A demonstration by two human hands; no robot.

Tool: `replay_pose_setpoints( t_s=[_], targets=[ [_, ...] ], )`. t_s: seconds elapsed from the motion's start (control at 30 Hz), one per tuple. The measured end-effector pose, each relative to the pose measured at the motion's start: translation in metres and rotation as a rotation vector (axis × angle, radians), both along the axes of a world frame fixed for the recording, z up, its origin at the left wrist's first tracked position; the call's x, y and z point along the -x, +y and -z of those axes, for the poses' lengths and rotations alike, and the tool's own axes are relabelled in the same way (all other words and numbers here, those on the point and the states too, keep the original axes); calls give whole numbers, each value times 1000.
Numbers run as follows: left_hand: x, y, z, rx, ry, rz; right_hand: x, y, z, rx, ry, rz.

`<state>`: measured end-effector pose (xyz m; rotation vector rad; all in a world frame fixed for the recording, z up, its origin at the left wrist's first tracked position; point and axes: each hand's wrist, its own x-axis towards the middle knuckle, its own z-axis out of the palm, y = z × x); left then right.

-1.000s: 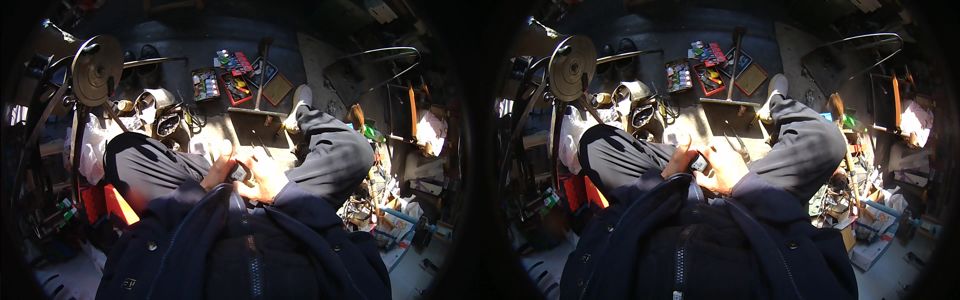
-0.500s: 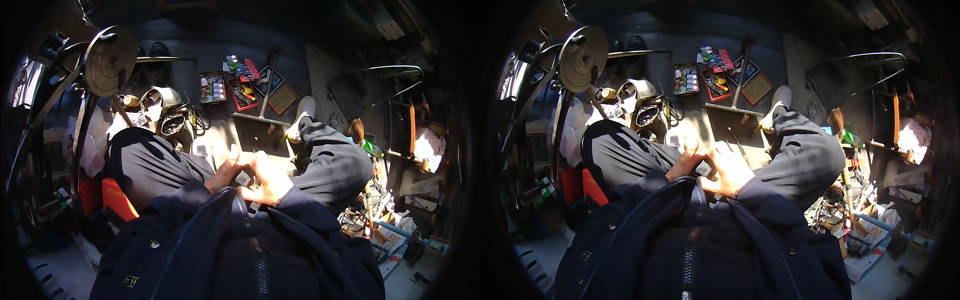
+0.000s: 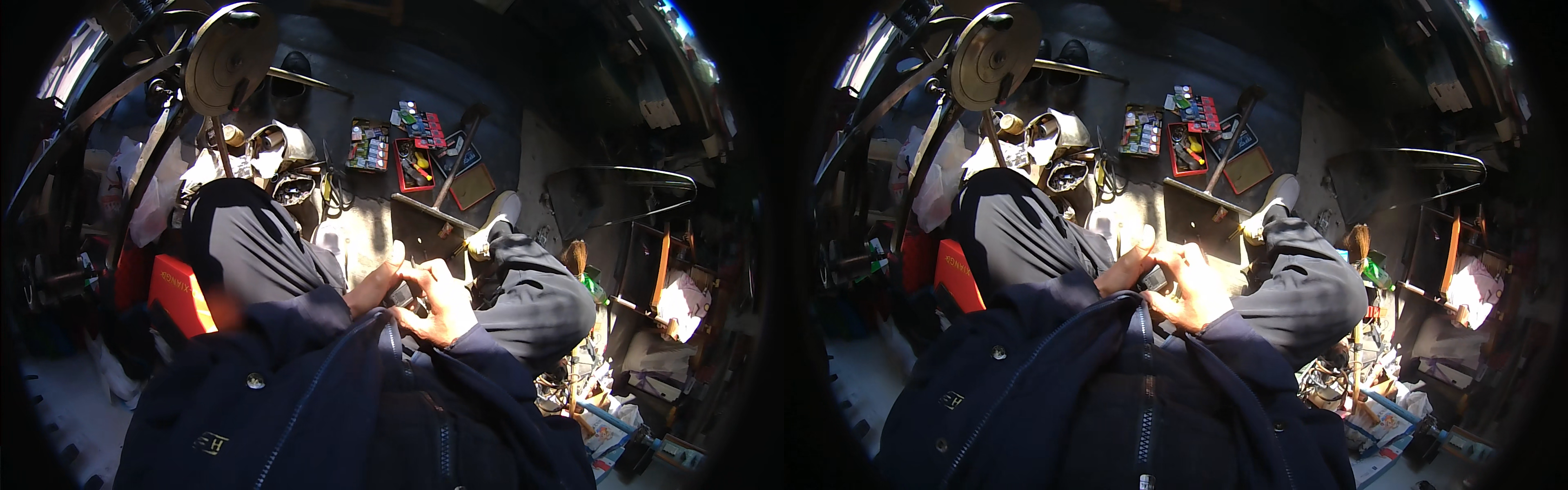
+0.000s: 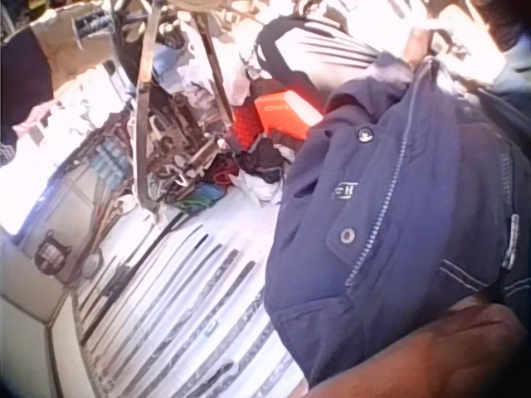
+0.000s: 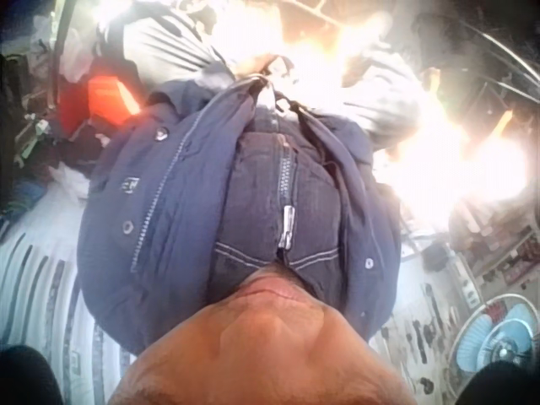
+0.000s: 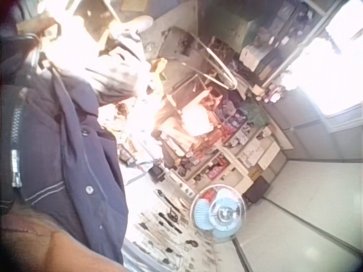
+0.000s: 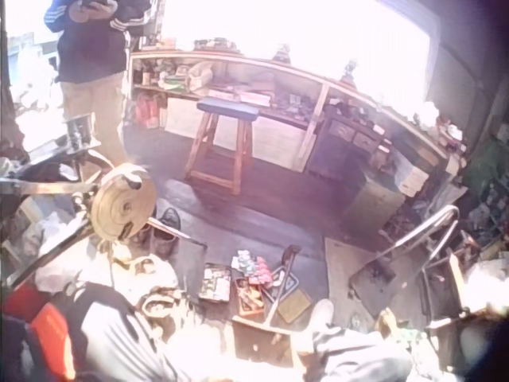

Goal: The person sits on the floor and uses pliers to manipulate a small mechanical part. They repeatedly open and close the pliers to adjust or remove components from the part.

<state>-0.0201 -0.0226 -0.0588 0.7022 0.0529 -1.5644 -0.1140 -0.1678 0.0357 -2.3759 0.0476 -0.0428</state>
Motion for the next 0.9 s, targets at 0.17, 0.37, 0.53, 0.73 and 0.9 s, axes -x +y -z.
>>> replay_pose_setpoints(
  t_s=[0.17, 0.37, 0.53, 0.73, 0.9],
  targets=[
    [1, -1, -16, -66, -13, -57, -3, 1, 1, -5, 35, 26],
    [-2, 1, -27, -135, 89, -39, -3, -4, 7, -130, 112, 104],
    [0, 0, -20, -148, 21, -41, -7, -6, 8, -380, 193, 224],
    [-2, 1, -24, 65, -1, -26, -9, -9, 15, -941, 380, 450],
    [1, 3, -33, -80, 16, -48, -1, -10, 34, -955, 338, 507]
  ],
)
